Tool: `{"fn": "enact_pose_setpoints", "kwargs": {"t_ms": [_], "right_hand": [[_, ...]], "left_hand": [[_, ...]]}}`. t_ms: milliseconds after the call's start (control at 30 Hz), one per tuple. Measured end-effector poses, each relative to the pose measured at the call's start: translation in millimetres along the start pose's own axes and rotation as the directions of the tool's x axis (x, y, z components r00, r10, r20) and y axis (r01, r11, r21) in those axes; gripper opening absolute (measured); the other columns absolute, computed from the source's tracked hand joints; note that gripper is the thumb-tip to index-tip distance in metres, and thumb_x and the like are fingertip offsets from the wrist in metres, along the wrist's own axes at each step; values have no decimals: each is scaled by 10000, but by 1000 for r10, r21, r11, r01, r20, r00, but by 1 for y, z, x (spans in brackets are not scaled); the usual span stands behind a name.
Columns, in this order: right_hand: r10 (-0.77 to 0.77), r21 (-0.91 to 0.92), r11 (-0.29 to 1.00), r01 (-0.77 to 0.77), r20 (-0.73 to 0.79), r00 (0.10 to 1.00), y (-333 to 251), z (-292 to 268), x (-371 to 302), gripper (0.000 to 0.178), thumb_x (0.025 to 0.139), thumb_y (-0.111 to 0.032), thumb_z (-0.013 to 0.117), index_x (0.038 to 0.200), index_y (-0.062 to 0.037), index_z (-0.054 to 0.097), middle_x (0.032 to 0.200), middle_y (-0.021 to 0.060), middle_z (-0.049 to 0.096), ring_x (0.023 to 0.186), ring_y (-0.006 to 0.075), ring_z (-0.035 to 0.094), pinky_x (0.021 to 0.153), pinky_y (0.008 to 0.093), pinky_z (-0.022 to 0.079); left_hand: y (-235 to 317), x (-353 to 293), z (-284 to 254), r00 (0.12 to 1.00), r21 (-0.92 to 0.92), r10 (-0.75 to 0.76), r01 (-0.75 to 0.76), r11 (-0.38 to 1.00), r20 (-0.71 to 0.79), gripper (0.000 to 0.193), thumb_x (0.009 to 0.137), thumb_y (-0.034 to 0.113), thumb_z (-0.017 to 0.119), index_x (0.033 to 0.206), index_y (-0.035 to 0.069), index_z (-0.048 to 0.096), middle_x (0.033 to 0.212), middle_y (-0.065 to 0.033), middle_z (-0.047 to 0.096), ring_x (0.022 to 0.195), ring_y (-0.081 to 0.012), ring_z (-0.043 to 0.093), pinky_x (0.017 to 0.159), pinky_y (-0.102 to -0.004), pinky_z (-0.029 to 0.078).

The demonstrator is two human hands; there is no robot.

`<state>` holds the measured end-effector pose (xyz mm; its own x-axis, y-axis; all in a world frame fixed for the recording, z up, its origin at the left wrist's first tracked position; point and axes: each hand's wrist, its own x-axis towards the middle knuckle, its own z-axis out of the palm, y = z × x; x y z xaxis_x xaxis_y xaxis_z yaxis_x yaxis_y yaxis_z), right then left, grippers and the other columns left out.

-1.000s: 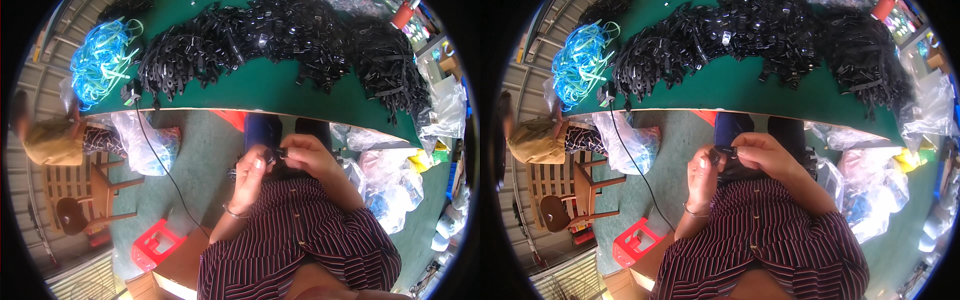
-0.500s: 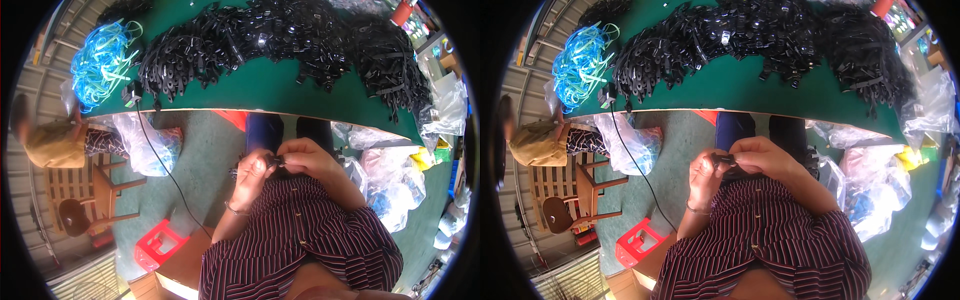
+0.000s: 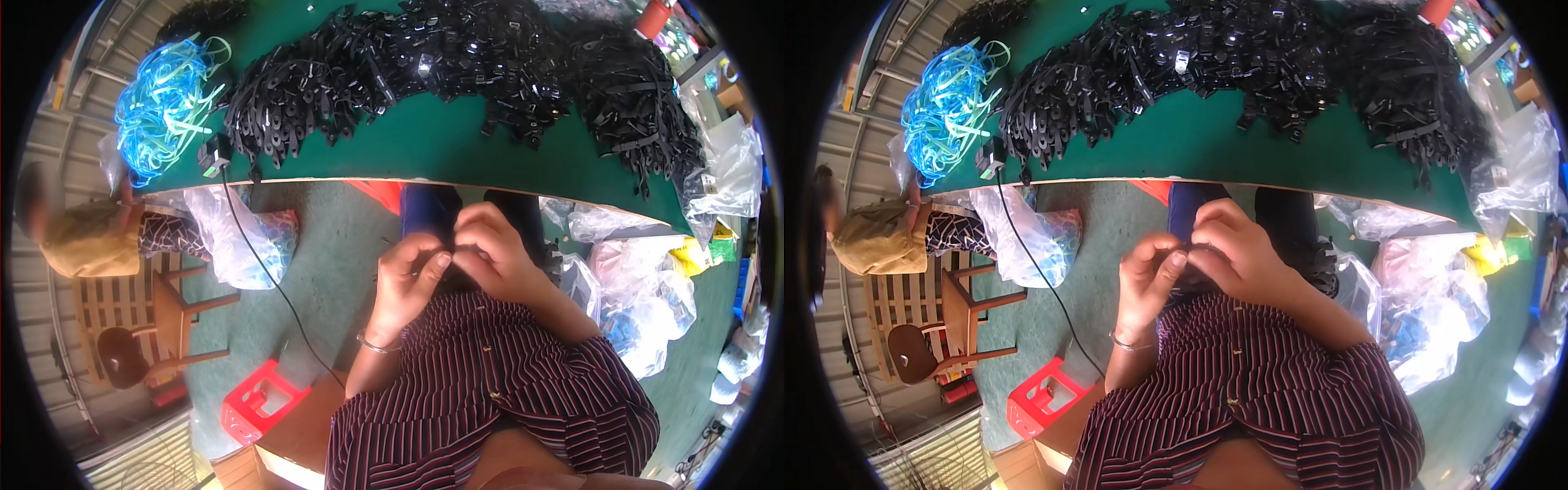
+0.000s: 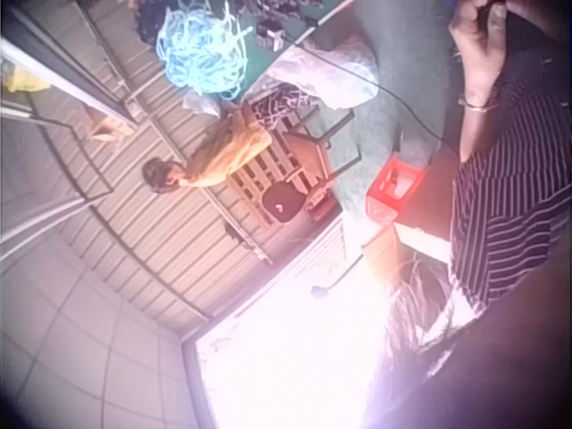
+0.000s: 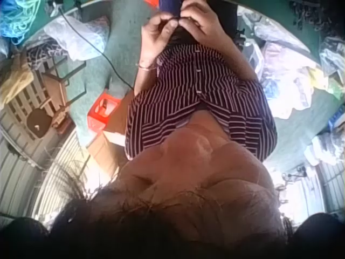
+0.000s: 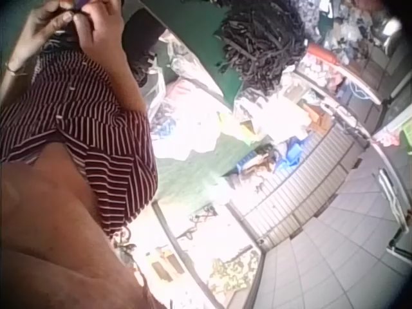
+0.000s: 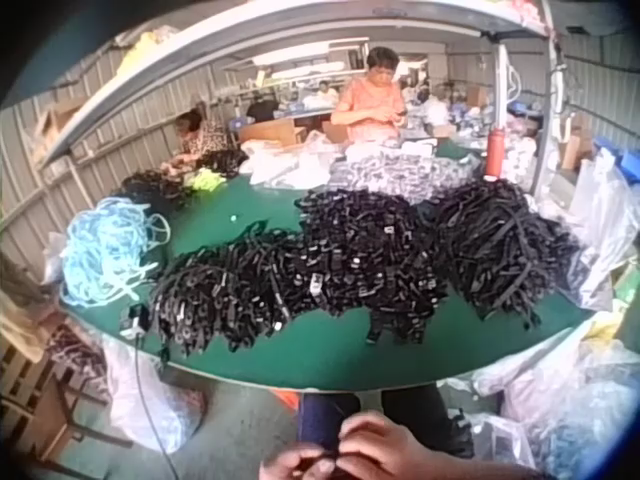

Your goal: The person assembles small black plastic components by hand at a workbench.

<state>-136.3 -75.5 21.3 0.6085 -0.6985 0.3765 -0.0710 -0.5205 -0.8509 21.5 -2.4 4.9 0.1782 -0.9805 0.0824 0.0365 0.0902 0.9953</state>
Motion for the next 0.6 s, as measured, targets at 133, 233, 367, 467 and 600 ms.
{"fn": "enact_pose_setpoints", "kwargs": {"t_ms": [133, 233, 367, 467, 600], "right_hand": [[5, 330, 944, -17, 37, 999, 5, -4, -3, 21, 773, -2, 557, 781, -22, 557, 1007, 64, 444, 832, 124, 462, 703, 243, 383], [43, 680, 722, -126, 137, 990, 8, -6, -9, 25, 789, -9, 536, 800, -26, 551, 1012, 45, 444, 819, 99, 441, 679, 233, 362], [48, 506, 855, -116, 144, 988, 10, -5, 0, 67, 790, -14, 542, 856, -28, 540, 1006, 45, 438, 775, 77, 447, 661, 209, 357], [166, 516, 837, -182, 78, 983, 5, 6, -1, 124, 766, -15, 602, 877, -18, 548, 975, 49, 455, 766, 80, 487, 612, 188, 365], [-108, 184, 979, 88, 100, 989, 10, 1, 4, 223, 727, -19, 672, 920, 5, 562, 919, 71, 491, 773, 122, 557, 576, 228, 440]], "left_hand": [[1, 0, -4, 999, 83, 26, -30, 996, 42, 115, 815, 49, 622, 891, -16, 565, 768, -40, 600, 714, -97, 550, 649, -229, 460], [2, -1, -10, 995, -31, 16, -13, 999, 95, 121, 815, 45, 619, 911, -8, 567, 794, -49, 597, 722, -116, 559, 656, -237, 465], [12, -1, -5, 994, -7, 7, -7, 1000, 109, 123, 845, 23, 565, 967, 8, 558, 862, -52, 582, 729, -108, 555, 671, -236, 468], [14, 0, -6, 987, -98, -63, 78, 992, 146, 124, 882, 32, 502, 999, 21, 543, 870, -38, 574, 747, -84, 535, 680, -220, 448], [16, -3, -4, 971, -354, -105, 177, 918, 213, 149, 910, 61, 453, 1045, 20, 500, 844, -32, 554, 765, -77, 503, 687, -199, 407]]}}
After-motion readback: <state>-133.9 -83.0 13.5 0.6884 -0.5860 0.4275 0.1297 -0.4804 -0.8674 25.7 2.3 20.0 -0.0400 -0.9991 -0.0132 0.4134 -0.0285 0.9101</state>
